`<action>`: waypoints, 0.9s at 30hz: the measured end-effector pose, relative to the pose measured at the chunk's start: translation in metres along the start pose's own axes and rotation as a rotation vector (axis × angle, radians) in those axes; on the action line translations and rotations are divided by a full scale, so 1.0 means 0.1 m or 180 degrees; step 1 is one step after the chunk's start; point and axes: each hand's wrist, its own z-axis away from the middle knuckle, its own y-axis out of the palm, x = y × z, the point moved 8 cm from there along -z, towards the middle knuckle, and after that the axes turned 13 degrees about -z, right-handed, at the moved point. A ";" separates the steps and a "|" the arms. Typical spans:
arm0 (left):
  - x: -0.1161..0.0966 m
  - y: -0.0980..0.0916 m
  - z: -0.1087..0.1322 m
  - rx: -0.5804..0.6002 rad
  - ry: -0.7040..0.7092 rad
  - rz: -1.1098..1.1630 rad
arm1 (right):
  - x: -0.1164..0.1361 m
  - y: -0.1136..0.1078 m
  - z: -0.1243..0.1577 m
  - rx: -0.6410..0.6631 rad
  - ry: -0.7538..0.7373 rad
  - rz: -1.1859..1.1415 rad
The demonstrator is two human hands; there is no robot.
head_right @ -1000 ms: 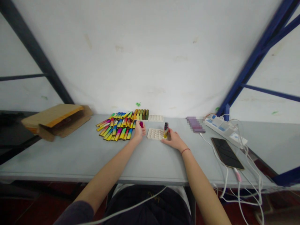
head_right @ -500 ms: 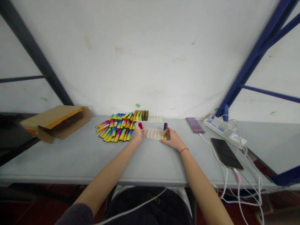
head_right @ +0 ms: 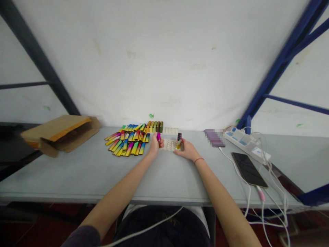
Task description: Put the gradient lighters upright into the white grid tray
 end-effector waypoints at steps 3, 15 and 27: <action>-0.11 0.19 0.11 0.0332 0.0796 -0.0677 | -0.01 0.01 0.05 -0.0190 -0.0082 0.0036; -0.03 0.52 0.26 0.0924 0.1964 -0.2166 | 0.03 0.01 0.07 -0.0139 -0.0197 -0.0037; -0.19 0.55 0.42 0.0597 0.2658 -0.3268 | -0.02 0.03 0.08 -0.0187 -0.0291 -0.0123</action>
